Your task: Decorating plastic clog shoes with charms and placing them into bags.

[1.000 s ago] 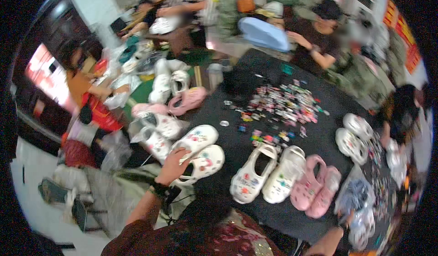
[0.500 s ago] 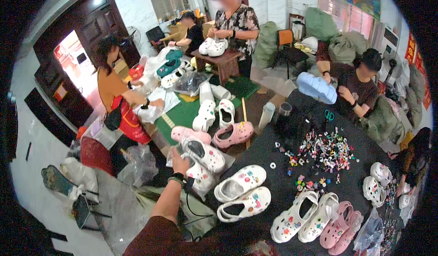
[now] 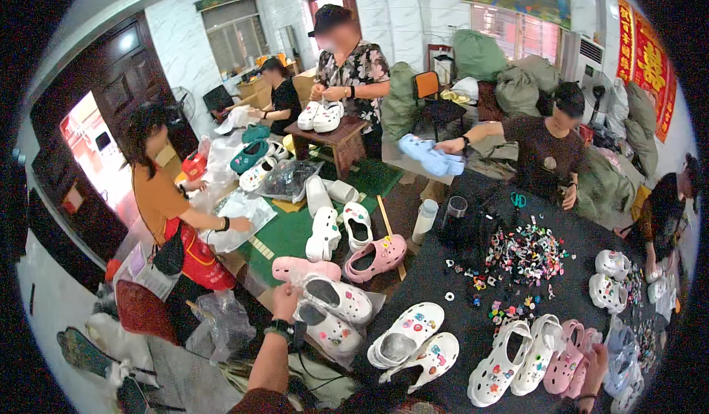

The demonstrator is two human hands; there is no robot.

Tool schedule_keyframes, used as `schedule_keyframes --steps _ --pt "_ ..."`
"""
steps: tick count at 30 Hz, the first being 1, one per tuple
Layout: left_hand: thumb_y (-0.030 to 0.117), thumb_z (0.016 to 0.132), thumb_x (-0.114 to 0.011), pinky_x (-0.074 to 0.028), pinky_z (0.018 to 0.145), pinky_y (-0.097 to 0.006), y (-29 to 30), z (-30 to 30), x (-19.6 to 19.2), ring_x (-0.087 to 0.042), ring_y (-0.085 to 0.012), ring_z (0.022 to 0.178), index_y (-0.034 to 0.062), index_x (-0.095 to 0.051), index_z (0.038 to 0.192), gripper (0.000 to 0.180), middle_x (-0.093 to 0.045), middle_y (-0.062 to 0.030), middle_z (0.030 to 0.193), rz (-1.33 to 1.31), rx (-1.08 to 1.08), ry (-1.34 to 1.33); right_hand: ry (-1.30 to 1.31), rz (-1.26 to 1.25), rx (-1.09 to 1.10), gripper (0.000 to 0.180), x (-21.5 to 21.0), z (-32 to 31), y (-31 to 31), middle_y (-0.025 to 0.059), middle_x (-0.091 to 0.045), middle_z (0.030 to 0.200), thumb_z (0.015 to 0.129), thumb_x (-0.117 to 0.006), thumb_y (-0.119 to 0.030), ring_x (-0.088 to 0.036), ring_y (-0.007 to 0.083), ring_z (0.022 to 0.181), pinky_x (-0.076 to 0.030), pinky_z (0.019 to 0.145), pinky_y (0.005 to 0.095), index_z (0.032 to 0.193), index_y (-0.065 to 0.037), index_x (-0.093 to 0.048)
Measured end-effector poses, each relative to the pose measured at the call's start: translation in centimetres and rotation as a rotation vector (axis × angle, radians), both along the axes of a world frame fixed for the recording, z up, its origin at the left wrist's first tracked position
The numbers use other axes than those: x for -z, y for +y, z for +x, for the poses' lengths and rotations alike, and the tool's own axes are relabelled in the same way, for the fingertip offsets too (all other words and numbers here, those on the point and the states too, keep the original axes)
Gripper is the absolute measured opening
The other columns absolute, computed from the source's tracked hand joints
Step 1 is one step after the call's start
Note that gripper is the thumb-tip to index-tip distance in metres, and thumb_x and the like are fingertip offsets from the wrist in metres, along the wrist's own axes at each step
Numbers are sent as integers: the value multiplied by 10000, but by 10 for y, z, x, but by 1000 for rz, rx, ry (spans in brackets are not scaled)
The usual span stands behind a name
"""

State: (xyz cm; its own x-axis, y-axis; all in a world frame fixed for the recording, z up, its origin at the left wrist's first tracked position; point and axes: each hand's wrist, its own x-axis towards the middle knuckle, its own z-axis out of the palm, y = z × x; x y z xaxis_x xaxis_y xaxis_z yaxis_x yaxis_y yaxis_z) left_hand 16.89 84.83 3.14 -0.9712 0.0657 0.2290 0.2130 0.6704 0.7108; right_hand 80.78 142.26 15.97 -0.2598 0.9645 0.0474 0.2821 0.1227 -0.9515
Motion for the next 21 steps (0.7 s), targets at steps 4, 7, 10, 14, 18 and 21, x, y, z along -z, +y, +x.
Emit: schedule_keyframes --steps 4,7,10,14,18,21 --pt "74 726 -720 -462 630 -388 34 41 -89 -560 -279 720 22 -612 847 171 -525 -138 856 91 299 137 -448 700 -295 245 -38 -92 -40 65 -603 911 802 -586 -37 -595 149 776 -472 656 276 1047 -34 -573" --pt "0 725 -691 -444 619 -354 47 78 -163 -524 -260 703 28 -605 823 133 -476 -116 862 111 469 252 -487 382 -412 289 -70 -169 -85 143 -582 1065 779 -614 -20 -556 223 1001 -485 767 319 1063 -40 -565" --pt "-25 710 -673 -440 653 -334 49 98 -220 -509 -254 733 31 -619 818 133 -475 -110 878 105 541 352 -274 382 -731 523 -115 -238 -145 180 -425 1308 712 -715 -26 -532 257 1073 -493 856 358 1187 -50 -500" --pt "-74 690 -636 -441 710 -322 60 135 -304 -518 -255 803 38 -641 832 181 -489 -113 931 41 676 453 -109 583 -993 848 -156 -285 -210 247 -131 1470 630 -844 -177 -490 336 1155 -473 915 396 1320 -48 -367" --pt "-116 619 -621 -445 797 -329 100 168 -325 -537 -269 932 72 -676 868 316 -496 -126 1022 122 1017 560 22 852 -1242 961 -195 -298 -242 276 -117 1466 626 -839 -214 -456 385 1195 -439 953 409 1387 -57 -274" --pt "-72 666 -613 -461 770 -328 135 198 -318 -546 -249 926 43 -668 809 191 -544 -127 1015 310 1132 551 -67 708 -1427 873 -201 -294 -253 271 -383 1262 717 -766 -274 -473 412 1099 -431 870 443 1377 -26 -251"
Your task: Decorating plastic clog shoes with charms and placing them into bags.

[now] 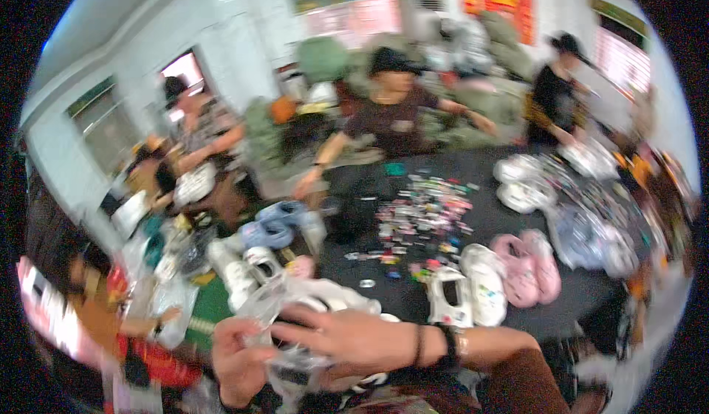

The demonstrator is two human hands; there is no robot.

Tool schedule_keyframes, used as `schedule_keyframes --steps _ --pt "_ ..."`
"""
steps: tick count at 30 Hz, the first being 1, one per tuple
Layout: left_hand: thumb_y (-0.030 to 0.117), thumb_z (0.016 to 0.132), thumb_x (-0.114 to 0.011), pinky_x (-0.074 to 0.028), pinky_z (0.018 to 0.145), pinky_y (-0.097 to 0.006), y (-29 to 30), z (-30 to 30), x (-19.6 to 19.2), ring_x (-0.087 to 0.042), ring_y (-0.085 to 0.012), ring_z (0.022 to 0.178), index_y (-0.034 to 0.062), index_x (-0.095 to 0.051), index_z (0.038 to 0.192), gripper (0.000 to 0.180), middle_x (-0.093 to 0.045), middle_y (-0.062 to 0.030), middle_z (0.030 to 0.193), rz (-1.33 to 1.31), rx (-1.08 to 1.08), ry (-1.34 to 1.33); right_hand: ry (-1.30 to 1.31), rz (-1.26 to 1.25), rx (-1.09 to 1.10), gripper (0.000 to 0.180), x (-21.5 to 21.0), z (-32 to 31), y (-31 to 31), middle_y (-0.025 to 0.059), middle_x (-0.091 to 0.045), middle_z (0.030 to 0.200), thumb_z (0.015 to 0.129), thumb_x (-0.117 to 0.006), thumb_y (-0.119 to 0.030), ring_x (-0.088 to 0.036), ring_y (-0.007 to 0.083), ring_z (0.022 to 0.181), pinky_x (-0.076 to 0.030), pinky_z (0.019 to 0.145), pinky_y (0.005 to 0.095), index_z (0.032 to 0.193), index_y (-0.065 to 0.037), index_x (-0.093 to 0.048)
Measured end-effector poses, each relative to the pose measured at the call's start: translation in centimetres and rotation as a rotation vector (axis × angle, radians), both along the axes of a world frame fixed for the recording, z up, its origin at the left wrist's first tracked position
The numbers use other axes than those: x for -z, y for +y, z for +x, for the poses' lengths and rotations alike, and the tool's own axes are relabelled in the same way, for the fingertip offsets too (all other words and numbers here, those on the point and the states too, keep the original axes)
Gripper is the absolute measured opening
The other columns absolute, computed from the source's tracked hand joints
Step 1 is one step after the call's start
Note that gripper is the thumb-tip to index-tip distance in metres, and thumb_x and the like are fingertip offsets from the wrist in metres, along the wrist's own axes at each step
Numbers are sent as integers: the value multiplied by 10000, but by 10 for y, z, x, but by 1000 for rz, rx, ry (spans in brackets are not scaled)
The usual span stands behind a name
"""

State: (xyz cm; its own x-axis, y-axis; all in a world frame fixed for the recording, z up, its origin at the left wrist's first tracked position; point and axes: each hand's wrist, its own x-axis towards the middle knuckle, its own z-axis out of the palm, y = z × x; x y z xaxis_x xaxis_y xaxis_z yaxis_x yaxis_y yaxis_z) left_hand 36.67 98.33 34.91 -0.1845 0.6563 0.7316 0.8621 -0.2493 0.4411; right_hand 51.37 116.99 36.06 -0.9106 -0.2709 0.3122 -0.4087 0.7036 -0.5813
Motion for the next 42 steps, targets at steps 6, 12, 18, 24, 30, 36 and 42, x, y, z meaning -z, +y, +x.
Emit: schedule_keyframes --steps 6,12,18,24,30,36,42 --pt "-100 812 -541 -462 691 -362 53 41 -7 -571 -297 855 63 -639 827 190 -556 -163 1014 -48 94 84 139 -77 -45 365 23 63 27 179 -546 877 786 -586 -110 -534 377 821 -427 689 454 1110 10 -470" --pt "18 892 -573 -482 655 -300 138 88 -4 -584 -209 795 -14 -593 1103 214 -500 -198 1253 -109 293 148 263 -360 348 217 -1 160 108 141 -570 833 929 -468 -141 -582 257 744 -464 635 343 1036 40 -523" --pt "50 935 -512 -340 482 -229 178 121 -10 -384 -82 496 -14 -606 1123 220 -565 -136 1164 -58 108 176 667 -931 926 217 -25 268 222 44 -606 705 979 -440 -171 -575 104 623 -473 571 243 912 -11 -569" --pt "91 934 -518 -500 643 -291 185 128 9 -619 -191 740 -33 -649 1000 192 -543 -179 1222 -168 -57 102 1040 -349 1186 199 -30 385 337 68 -626 771 971 -450 -111 -580 116 636 -457 592 238 985 25 -594" --pt "90 919 -533 -458 848 -395 189 133 33 -594 -321 1005 -22 -649 1013 187 -613 -195 1116 -205 -161 164 771 -54 1832 255 45 455 431 123 -675 824 965 -464 -204 -628 177 650 -480 611 297 999 10 -598" --pt "174 916 -548 -426 886 -429 163 133 79 -544 -359 1091 5 -644 1043 232 -594 -201 1157 -341 -347 90 180 138 2222 285 267 532 483 229 -638 961 912 -487 -241 -616 390 859 -483 707 489 1036 -15 -607" --pt "182 916 -569 -451 851 -406 129 118 117 -566 -334 1024 -10 -623 1061 246 -587 -204 1157 -420 -496 34 505 -484 2212 331 292 539 490 168 -643 1062 871 -544 -147 -654 239 865 -540 706 307 1122 66 -578"
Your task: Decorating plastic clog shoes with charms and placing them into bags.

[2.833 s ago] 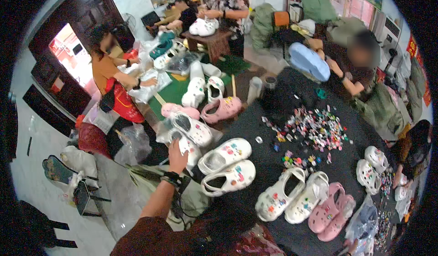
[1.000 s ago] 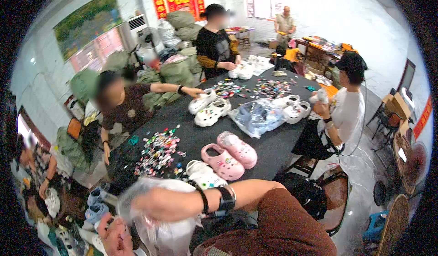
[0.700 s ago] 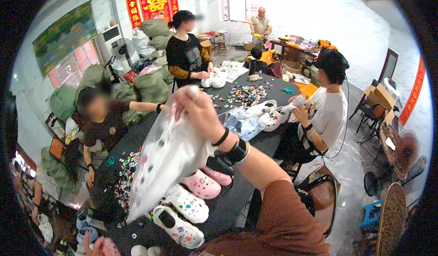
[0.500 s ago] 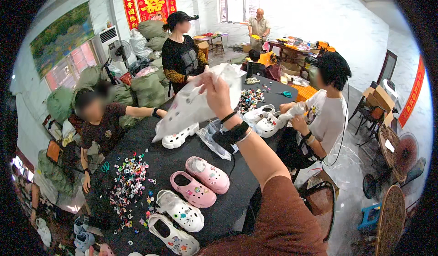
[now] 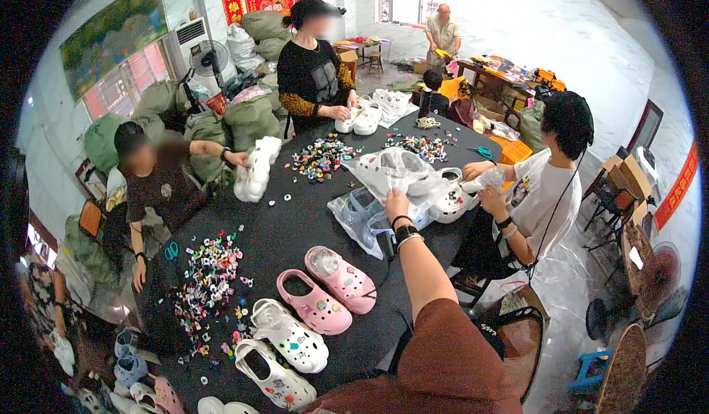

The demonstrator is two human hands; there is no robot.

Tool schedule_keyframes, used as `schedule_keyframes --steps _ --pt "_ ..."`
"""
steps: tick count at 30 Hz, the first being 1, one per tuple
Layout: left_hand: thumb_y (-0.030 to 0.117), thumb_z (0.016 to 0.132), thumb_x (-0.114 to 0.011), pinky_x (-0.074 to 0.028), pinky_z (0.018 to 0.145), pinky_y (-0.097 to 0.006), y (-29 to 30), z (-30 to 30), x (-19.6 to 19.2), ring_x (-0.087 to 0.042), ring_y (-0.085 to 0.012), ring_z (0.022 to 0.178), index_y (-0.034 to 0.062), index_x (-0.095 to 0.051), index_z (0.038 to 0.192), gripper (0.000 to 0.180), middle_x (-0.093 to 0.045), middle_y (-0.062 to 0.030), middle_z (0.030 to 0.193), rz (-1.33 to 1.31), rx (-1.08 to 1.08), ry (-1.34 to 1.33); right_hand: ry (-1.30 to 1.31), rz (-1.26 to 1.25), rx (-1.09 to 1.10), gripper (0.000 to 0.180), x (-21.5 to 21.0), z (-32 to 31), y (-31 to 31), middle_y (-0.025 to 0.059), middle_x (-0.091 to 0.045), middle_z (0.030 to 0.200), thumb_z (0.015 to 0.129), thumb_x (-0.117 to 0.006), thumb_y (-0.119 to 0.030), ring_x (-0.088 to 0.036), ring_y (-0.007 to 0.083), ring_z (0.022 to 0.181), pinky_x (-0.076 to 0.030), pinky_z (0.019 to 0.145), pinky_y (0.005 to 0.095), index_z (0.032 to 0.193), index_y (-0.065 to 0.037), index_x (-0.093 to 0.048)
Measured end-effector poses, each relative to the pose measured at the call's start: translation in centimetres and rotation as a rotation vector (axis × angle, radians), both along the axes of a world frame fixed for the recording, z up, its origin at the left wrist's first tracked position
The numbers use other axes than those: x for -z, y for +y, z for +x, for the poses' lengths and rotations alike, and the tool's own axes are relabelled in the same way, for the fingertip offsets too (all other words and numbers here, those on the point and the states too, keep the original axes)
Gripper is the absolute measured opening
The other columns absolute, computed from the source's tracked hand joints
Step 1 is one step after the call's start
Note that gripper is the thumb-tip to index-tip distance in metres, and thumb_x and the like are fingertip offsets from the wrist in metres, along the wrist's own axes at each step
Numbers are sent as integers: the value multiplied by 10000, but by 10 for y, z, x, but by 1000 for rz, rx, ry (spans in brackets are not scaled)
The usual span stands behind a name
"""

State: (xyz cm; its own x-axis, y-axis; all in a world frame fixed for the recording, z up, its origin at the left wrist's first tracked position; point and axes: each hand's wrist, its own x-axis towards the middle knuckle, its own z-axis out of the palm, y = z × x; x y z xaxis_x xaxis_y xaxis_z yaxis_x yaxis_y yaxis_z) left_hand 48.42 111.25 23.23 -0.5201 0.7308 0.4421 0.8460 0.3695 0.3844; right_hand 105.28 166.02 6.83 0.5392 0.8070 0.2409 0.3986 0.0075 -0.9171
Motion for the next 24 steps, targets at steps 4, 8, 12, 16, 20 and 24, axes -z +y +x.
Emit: schedule_keyframes --steps 4,8,12,16,20,24 --pt "150 914 -577 -477 800 -368 3 -3 11 -587 -296 962 -54 -608 1039 241 -603 -194 1083 99 -60 -280 -35 47 -36 363 5 22 17 164 -657 1030 829 -586 -153 -651 231 878 -517 737 299 1120 65 -583" --pt "131 918 -570 -492 771 -354 -1 -1 6 -591 -283 909 -69 -595 1050 241 -610 -187 1021 18 -5 -61 -99 -149 62 435 -32 -14 -5 175 -672 966 775 -642 -200 -644 265 924 -486 822 340 1139 31 -581" --pt "152 916 -577 -488 776 -368 -5 -11 17 -586 -296 891 -67 -595 1052 258 -611 -195 1017 98 39 -184 -140 -127 127 455 -48 -5 -13 188 -648 1053 778 -609 -203 -626 277 977 -480 849 345 1169 18 -539" --pt "189 919 -576 -484 773 -376 -26 -14 17 -585 -304 889 -67 -609 1025 279 -615 -201 1015 85 0 -206 -265 -54 60 449 -60 -27 -34 166 -658 1001 745 -609 -232 -609 342 981 -464 877 387 1141 -25 -567" --pt "198 923 -568 -487 764 -375 -47 -11 3 -585 -305 891 -57 -627 1016 278 -631 -192 1015 62 -13 -165 -276 -77 -124 299 -52 -54 -45 140 -674 969 758 -578 -179 -635 294 933 -479 852 383 1031 -86 -659" --pt "-10 770 -593 -447 851 -327 -84 -64 73 -516 -245 1071 -17 -617 1022 253 -495 -145 1233 268 -183 -490 -354 86 -336 229 -50 -71 -74 100 -686 864 787 -570 -136 -649 222 822 -512 751 339 989 -96 -671"
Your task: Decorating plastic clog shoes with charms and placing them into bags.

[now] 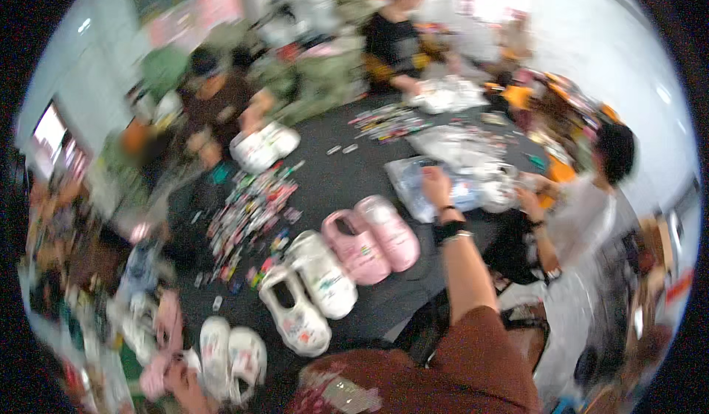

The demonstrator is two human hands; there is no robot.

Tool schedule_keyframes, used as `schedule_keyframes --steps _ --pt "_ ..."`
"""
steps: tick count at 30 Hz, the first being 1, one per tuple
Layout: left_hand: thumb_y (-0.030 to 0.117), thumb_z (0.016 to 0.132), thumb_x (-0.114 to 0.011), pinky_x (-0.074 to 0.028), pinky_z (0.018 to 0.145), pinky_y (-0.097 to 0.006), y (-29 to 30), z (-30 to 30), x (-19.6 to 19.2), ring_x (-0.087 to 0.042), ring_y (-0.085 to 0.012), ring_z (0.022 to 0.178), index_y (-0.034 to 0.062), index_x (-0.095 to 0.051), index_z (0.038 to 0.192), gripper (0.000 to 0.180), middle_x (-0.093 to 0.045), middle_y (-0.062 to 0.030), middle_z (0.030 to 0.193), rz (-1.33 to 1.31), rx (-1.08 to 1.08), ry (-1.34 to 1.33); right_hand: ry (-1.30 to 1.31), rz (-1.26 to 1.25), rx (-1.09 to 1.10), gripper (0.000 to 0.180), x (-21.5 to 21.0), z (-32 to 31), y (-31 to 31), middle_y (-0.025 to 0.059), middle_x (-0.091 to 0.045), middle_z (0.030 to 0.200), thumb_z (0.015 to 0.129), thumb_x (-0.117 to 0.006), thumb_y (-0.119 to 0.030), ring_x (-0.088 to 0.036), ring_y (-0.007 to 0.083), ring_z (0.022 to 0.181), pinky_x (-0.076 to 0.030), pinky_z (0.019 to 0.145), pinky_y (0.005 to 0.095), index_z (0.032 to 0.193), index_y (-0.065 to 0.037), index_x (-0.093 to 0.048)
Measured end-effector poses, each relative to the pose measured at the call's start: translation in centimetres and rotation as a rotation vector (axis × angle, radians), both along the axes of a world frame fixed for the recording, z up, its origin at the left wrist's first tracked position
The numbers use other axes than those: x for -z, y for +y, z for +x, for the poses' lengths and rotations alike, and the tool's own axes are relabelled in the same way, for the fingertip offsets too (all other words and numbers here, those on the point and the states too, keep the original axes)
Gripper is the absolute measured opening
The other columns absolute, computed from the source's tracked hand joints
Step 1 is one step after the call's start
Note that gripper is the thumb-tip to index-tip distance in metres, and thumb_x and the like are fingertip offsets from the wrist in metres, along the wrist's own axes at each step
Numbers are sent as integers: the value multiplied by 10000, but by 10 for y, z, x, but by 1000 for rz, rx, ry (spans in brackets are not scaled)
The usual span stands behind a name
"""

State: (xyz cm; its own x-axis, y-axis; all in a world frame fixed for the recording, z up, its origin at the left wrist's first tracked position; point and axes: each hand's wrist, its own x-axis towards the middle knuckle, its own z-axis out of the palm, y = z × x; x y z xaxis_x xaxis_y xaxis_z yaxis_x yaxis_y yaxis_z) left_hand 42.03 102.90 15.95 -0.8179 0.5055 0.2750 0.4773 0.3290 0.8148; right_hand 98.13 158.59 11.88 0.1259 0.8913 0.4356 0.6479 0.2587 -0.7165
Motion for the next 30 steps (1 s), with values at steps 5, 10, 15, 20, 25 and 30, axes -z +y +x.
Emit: schedule_keyframes --steps 5,10,15,20,25,30 --pt "66 853 -595 -448 825 -293 -21 3 -15 -530 -196 1024 -6 -609 1051 212 -495 -123 1238 -89 1 2 107 -81 -356 215 -47 -77 -89 114 -651 1038 874 -527 -35 -615 172 951 -468 839 278 1067 19 -605" --pt "66 833 -609 -451 675 -256 -54 -6 11 -549 -117 732 29 -630 1024 196 -550 -76 1114 -132 -89 -105 31 -92 -657 152 -61 -181 -176 99 -642 994 879 -532 -23 -616 162 874 -480 762 270 1015 2 -596" --pt "111 848 -596 -472 681 -280 -66 4 35 -598 -156 743 27 -655 986 172 -633 -85 835 -225 -15 -135 -69 -116 -914 155 -56 -266 -257 121 -641 1000 842 -566 15 -629 204 834 -499 715 278 992 -3 -605" --pt "122 858 -601 -476 676 -290 -57 8 48 -615 -173 747 33 -659 985 165 -638 -101 852 -278 94 -171 -118 -257 -1171 142 -46 -313 -310 132 -635 960 831 -559 -2 -631 260 809 -505 686 331 965 -5 -608" --pt "111 856 -608 -485 656 -304 -39 -5 52 -623 -216 757 27 -657 986 163 -645 -121 894 -207 181 -83 -275 -263 -1322 130 -41 -325 -326 139 -633 875 846 -557 -26 -635 269 801 -503 700 329 963 4 -605" --pt "107 838 -621 -498 685 -313 -24 -9 52 -630 -218 814 22 -647 999 183 -646 -129 945 -244 205 -138 -349 -248 -1283 117 -49 -318 -322 162 -638 871 845 -548 -63 -624 323 799 -500 710 381 917 2 -614"
